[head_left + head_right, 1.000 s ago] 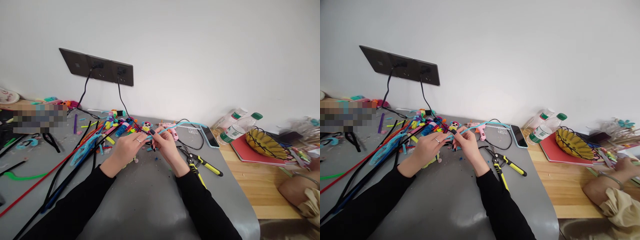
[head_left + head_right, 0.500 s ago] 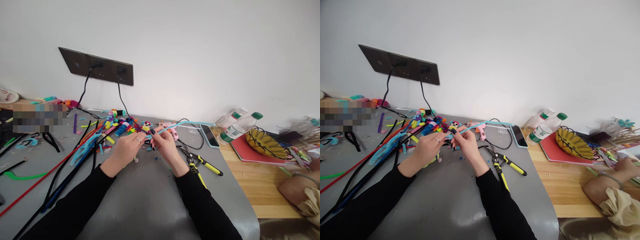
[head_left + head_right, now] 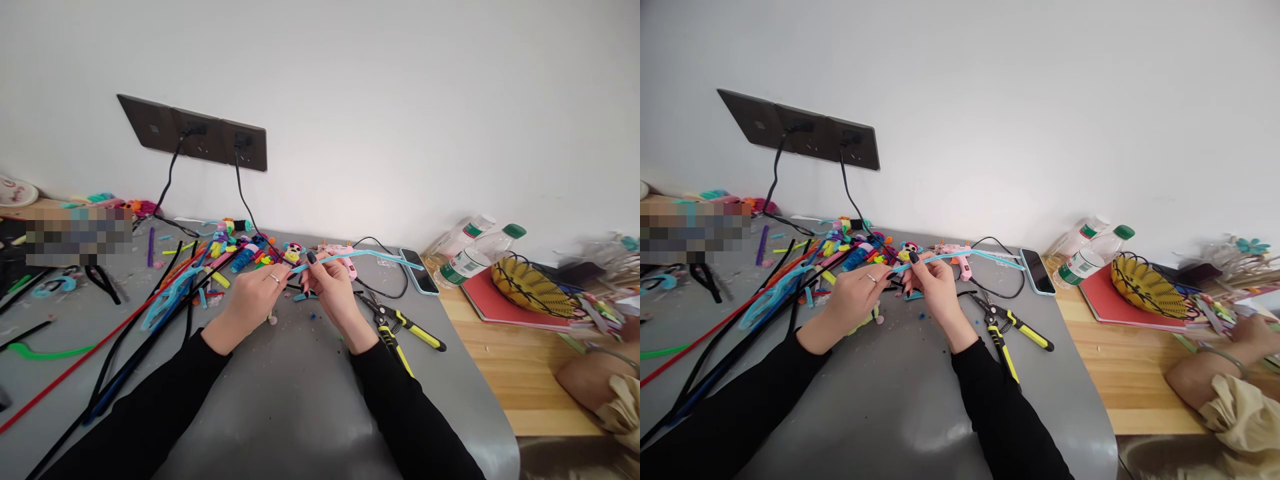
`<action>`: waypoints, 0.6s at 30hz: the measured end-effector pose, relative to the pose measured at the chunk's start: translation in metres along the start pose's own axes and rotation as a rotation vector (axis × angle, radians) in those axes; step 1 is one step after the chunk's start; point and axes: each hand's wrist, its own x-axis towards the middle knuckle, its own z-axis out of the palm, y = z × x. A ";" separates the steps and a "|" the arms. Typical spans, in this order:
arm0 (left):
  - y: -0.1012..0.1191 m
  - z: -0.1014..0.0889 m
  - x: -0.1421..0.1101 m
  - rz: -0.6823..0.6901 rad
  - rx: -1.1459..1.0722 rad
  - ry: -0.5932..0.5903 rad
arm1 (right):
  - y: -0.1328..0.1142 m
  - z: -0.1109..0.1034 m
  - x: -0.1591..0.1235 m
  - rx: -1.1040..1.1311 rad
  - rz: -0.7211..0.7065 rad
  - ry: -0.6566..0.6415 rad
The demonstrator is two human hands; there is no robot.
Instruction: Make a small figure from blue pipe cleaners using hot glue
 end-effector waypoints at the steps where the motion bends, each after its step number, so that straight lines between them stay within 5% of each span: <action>1: 0.000 0.000 0.000 0.008 0.015 0.015 | 0.000 0.000 0.000 -0.016 -0.008 0.005; 12: 0.004 -0.004 0.002 -0.116 -0.035 -0.033 | -0.002 0.001 -0.002 -0.194 -0.063 0.091; 18: 0.010 -0.015 0.013 -0.342 -0.267 -0.190 | -0.002 0.001 -0.002 -0.216 -0.075 0.107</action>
